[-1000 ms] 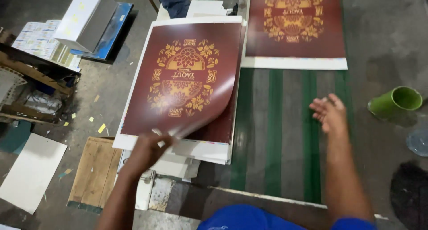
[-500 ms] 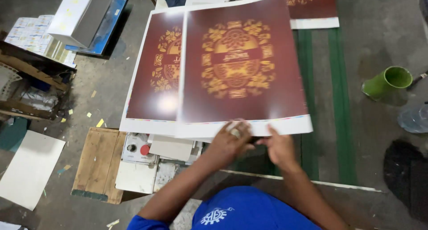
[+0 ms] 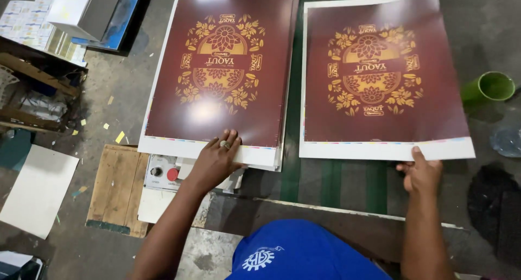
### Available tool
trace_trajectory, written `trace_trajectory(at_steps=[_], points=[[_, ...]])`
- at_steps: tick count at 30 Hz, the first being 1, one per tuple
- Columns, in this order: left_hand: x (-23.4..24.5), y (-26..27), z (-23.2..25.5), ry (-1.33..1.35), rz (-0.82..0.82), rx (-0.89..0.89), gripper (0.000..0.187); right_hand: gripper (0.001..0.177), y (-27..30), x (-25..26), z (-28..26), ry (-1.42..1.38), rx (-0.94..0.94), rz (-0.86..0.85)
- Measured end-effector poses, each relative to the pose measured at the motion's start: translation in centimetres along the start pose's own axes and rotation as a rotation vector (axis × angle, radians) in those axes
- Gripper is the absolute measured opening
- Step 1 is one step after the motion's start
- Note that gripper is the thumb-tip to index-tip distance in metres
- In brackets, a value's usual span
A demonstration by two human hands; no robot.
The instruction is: The person repeatedly picks up large printed sheets from a stack on a table and places them onto a separate pile. The sheets feature a maroon background with a gold decorative design. The person handles the sheets by hand, aligning them as they stack them.
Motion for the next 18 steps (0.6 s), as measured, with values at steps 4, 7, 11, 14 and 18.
trace_trajectory(at_steps=[4,7,11,14,18], points=[[0.7,0.5,-0.3,0.154,0.044,-0.037,0.033,0.029,-2.8,-3.4,2.2,0.068,-0.058,-0.014],[2.2,0.3,0.1,0.198,0.176,0.042,0.019,0.028,-7.1,-7.2,3.9,0.099,-0.091,-0.033],[3.1,0.4,0.1,0.212,0.308,0.094,0.014,0.025,-12.8,-10.3,4.4,0.06,-0.089,-0.063],[3.9,1.1,0.1,0.246,0.37,0.163,0.016,0.025,-13.9,-11.6,3.5,0.008,-0.139,-0.104],[5.6,1.9,1.6,0.232,0.542,0.174,0.024,0.028,-9.1,-11.9,4.6,-0.027,-0.25,-0.209]])
Point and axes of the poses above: each hand's wrist, its own y-axis away from the middle knuckle, its own x-axis out of the back of the hand, z = x × y, the point moved 4 cm from there along -y, towards the middle knuckle, and after that the axes turned 8 degrees about x, right-handed, at the moved point
